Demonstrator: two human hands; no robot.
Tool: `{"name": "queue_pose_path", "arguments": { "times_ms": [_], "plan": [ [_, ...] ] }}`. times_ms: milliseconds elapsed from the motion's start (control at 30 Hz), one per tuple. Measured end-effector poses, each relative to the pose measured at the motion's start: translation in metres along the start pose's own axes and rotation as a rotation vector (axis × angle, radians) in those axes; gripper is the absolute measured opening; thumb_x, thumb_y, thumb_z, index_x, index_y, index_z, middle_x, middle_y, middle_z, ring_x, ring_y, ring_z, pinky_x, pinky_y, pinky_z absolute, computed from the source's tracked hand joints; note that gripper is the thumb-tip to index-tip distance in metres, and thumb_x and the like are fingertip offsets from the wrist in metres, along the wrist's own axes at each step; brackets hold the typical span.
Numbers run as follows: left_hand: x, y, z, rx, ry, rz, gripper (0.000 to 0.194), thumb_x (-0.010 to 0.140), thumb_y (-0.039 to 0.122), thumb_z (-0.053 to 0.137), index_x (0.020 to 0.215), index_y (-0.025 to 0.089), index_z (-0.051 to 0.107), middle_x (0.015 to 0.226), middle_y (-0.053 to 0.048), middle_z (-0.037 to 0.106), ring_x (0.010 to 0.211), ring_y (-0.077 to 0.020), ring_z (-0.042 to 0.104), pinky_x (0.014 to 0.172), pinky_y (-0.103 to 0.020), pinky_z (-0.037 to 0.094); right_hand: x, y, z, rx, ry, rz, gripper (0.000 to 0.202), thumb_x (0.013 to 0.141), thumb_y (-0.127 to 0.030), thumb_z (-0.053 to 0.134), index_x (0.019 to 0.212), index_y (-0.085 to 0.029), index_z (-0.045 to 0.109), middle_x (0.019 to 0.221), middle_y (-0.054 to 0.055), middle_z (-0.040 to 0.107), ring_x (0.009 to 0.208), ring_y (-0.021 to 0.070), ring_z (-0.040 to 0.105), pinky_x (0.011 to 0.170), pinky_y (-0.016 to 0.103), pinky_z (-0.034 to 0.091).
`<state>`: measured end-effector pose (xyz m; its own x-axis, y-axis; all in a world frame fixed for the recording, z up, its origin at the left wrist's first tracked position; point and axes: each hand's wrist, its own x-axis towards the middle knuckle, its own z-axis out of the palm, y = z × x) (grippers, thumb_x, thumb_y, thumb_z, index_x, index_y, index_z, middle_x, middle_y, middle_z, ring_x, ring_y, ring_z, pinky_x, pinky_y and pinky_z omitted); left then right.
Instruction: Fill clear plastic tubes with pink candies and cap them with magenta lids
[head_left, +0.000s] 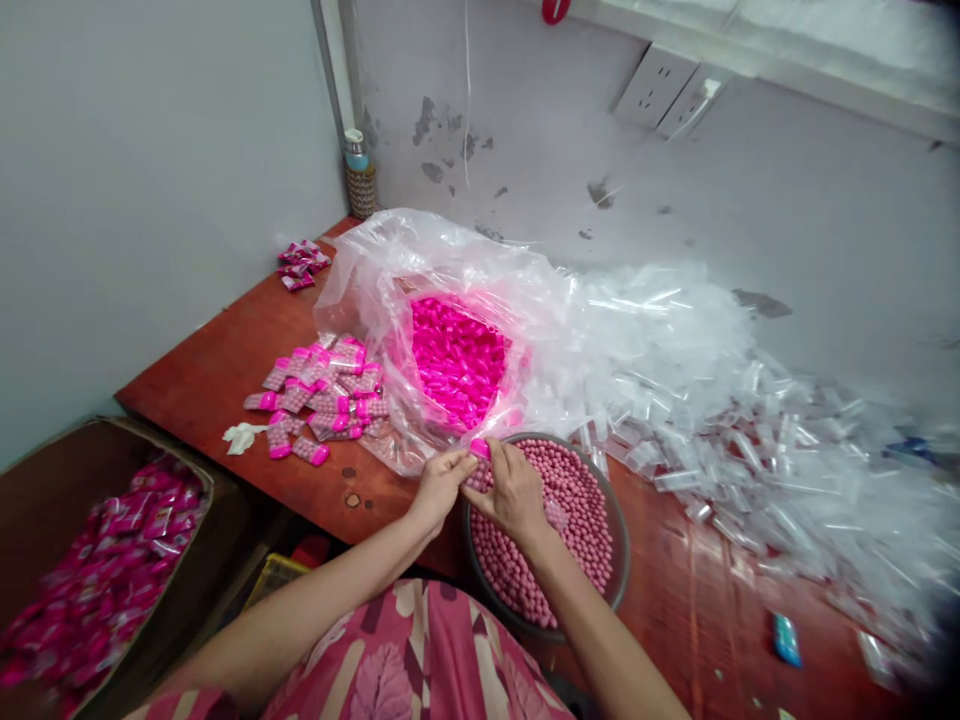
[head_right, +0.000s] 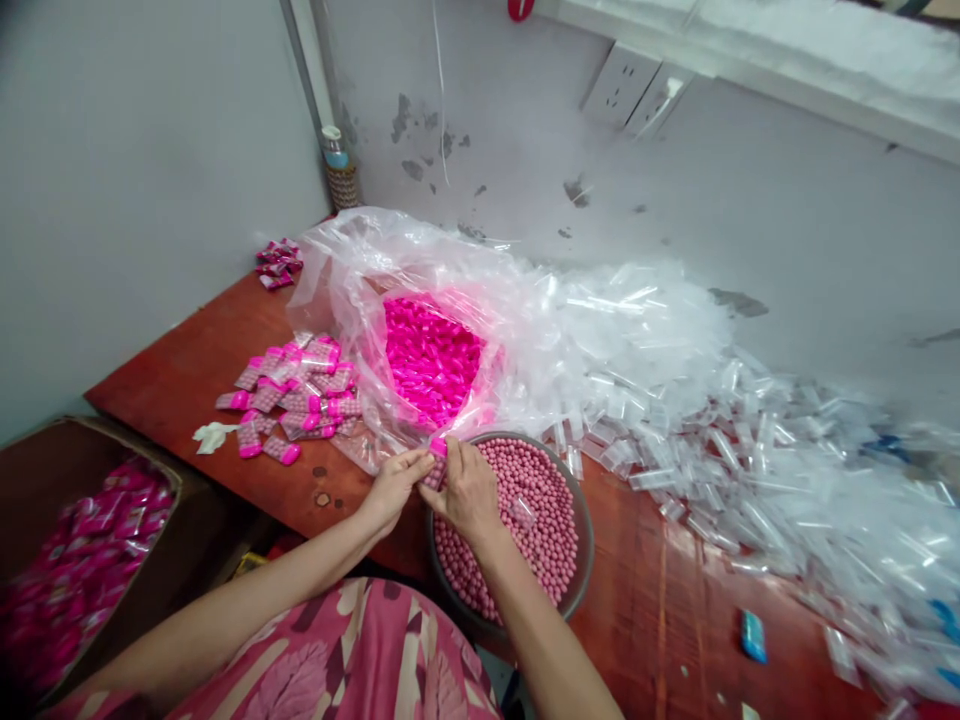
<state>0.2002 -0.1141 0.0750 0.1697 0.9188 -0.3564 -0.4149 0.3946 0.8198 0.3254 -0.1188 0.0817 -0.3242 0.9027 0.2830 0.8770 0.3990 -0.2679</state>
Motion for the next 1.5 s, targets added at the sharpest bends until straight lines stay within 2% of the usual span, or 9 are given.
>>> {"name": "queue_pose_path", "arguments": {
  "times_ms": [233, 367, 567, 667, 767, 933, 1067, 1367, 1500],
  "plan": [
    [0.008, 0.007, -0.019, 0.003, 0.048, -0.049, 0.023, 0.064, 0.032, 0.062, 0.073, 0.012, 0.062, 0.063, 0.0, 0.058, 0.058, -0.0102, 0.05, 0.057, -0.021, 0.038, 0.011, -0.019, 0.019, 0.077, -0.034, 0.058, 0.067, 0.072, -0.047, 0.05, 0.123, -0.008, 0.032, 0.107, 0.016, 0.05, 0.099, 0.0275, 0.046, 0.081, 0.041, 0.041],
    [0.025, 0.037, -0.057, 0.061, 0.207, -0.001, 0.025, 0.062, 0.034, 0.065, 0.074, 0.013, 0.06, 0.064, 0.001, 0.058, 0.054, -0.0083, 0.05, 0.053, -0.02, 0.039, 0.005, -0.023, 0.012, 0.144, -0.058, 0.155, 0.077, 0.071, -0.049, 0.051, 0.129, -0.008, 0.02, 0.123, 0.017, 0.04, 0.114, 0.0259, 0.037, 0.09, 0.04, 0.037],
    [0.073, 0.107, -0.149, 0.299, 0.659, 0.458, 0.027, 0.064, 0.028, 0.064, 0.086, 0.014, 0.06, 0.079, 0.002, 0.062, 0.07, -0.0097, 0.052, 0.069, -0.025, 0.043, -0.062, 0.056, -0.018, 0.008, -0.094, 0.499, 0.032, 0.081, -0.03, 0.042, 0.111, -0.018, 0.046, 0.104, 0.011, 0.055, 0.097, 0.0225, 0.05, 0.08, 0.04, 0.042],
    [0.077, 0.112, -0.162, 0.435, 0.719, 0.536, 0.033, 0.066, 0.025, 0.064, 0.097, 0.017, 0.057, 0.092, 0.001, 0.062, 0.083, -0.0124, 0.053, 0.08, -0.029, 0.042, -0.095, 0.094, -0.02, -0.04, -0.267, 0.58, 0.03, 0.079, -0.027, 0.045, 0.108, -0.019, 0.049, 0.103, 0.01, 0.055, 0.094, 0.0228, 0.051, 0.075, 0.039, 0.044],
    [0.063, 0.089, -0.135, 0.536, 0.545, 0.452, 0.033, 0.068, 0.03, 0.06, 0.098, 0.016, 0.058, 0.095, -0.002, 0.062, 0.089, -0.0156, 0.055, 0.083, -0.032, 0.042, -0.109, 0.107, -0.012, 0.084, -0.342, 0.591, 0.029, 0.075, -0.025, 0.051, 0.103, -0.02, 0.052, 0.102, 0.009, 0.055, 0.093, 0.0218, 0.051, 0.074, 0.036, 0.042],
    [0.024, 0.031, -0.055, 0.614, 0.033, 0.168, 0.039, 0.072, 0.034, 0.054, 0.105, 0.015, 0.056, 0.1, -0.008, 0.063, 0.092, -0.0207, 0.057, 0.084, -0.036, 0.042, -0.108, 0.103, 0.007, 0.289, -0.288, 0.601, 0.019, 0.068, -0.023, 0.057, 0.087, -0.017, 0.056, 0.087, 0.006, 0.057, 0.081, 0.0176, 0.052, 0.073, 0.031, 0.039],
    [0.0, -0.001, -0.01, 0.714, -0.241, 0.184, 0.03, 0.075, 0.031, 0.05, 0.099, 0.018, 0.06, 0.099, -0.006, 0.064, 0.091, -0.0196, 0.057, 0.085, -0.034, 0.042, -0.106, 0.101, 0.02, 0.467, -0.221, 0.599, 0.014, 0.068, -0.027, 0.056, 0.076, -0.016, 0.053, 0.071, 0.001, 0.055, 0.066, 0.0135, 0.051, 0.062, 0.026, 0.041],
    [-0.008, -0.037, 0.034, 0.865, -0.42, 0.299, 0.044, 0.073, 0.025, 0.053, 0.116, 0.02, 0.048, 0.108, -0.008, 0.059, 0.088, -0.0185, 0.057, 0.08, -0.031, 0.043, -0.11, 0.076, 0.007, 0.837, -0.036, 0.593, 0.024, 0.075, -0.038, 0.048, 0.087, -0.017, 0.049, 0.082, 0.003, 0.058, 0.074, 0.0149, 0.056, 0.065, 0.029, 0.047],
    [-0.006, -0.039, 0.05, 0.773, -0.516, 0.281, 0.027, 0.077, 0.025, 0.047, 0.101, 0.021, 0.059, 0.098, -0.003, 0.063, 0.09, -0.0169, 0.056, 0.083, -0.029, 0.04, -0.106, 0.064, -0.013, 1.012, -0.003, 0.599, 0.027, 0.071, -0.038, 0.056, 0.087, -0.018, 0.051, 0.081, 0.002, 0.059, 0.073, 0.0152, 0.058, 0.066, 0.031, 0.049]
  ]
}}
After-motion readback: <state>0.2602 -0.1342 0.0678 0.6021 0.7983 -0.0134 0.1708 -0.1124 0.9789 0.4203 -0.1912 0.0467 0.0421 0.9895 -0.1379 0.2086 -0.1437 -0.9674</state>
